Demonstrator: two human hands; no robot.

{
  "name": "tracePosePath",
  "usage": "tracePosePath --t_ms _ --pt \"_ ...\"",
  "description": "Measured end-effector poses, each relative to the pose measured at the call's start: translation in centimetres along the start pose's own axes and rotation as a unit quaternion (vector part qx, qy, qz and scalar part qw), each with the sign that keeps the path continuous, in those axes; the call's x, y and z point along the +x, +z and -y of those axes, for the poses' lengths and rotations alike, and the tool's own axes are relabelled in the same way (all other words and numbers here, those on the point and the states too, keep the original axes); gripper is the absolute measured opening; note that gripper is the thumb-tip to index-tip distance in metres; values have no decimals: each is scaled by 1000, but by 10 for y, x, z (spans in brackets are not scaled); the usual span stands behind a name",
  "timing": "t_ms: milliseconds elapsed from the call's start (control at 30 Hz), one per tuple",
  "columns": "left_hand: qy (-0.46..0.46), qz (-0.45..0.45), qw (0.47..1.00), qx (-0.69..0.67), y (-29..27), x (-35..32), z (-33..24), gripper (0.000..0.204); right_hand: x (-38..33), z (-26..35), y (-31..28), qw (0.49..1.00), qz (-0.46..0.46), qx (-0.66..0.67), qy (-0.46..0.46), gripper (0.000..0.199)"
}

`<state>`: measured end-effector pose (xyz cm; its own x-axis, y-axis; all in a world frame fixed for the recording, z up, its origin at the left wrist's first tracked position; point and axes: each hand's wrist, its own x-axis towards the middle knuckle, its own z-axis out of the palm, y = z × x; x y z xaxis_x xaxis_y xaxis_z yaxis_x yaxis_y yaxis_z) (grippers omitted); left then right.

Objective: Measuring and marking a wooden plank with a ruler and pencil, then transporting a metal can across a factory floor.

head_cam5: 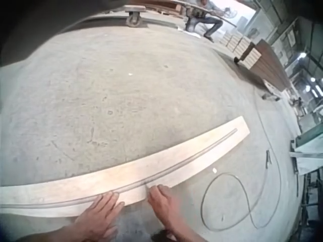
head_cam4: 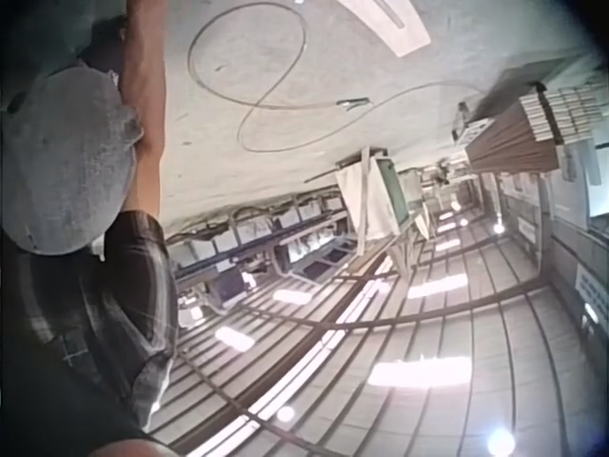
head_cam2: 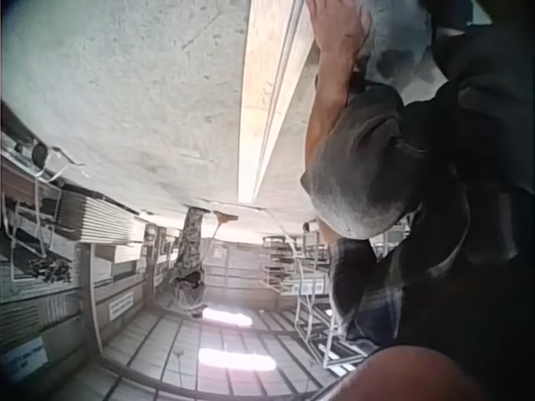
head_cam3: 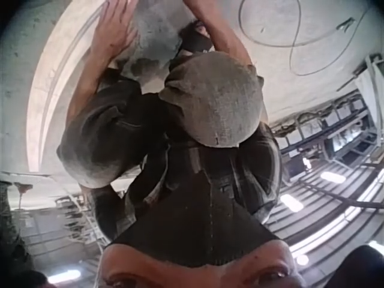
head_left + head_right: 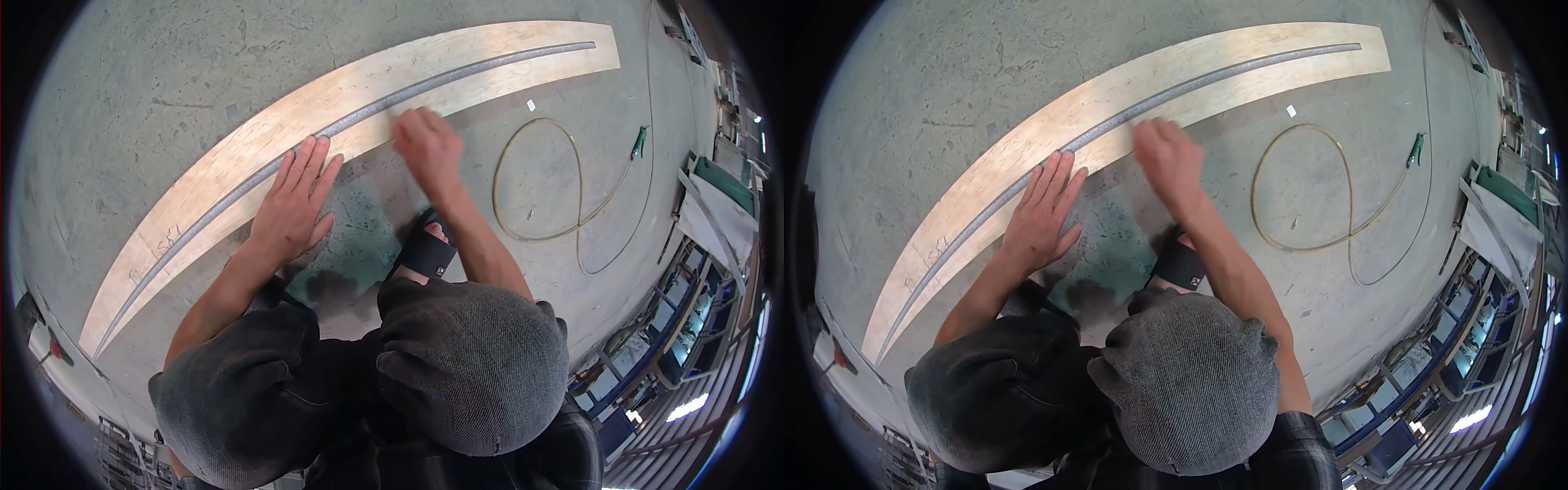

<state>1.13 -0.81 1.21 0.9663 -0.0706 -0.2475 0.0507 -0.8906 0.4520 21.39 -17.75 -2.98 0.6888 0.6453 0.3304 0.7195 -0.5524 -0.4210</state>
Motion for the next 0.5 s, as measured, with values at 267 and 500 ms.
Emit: tracePosePath --t_ms 267,500 --pt "0 -4 1000 1 -1 0 -1 88 0 -5 -5 998 -3 -6 56 18" --pt "0 -2 1000 -3 0 -2 3 87 6 -33 -11 995 21 56 76 15"
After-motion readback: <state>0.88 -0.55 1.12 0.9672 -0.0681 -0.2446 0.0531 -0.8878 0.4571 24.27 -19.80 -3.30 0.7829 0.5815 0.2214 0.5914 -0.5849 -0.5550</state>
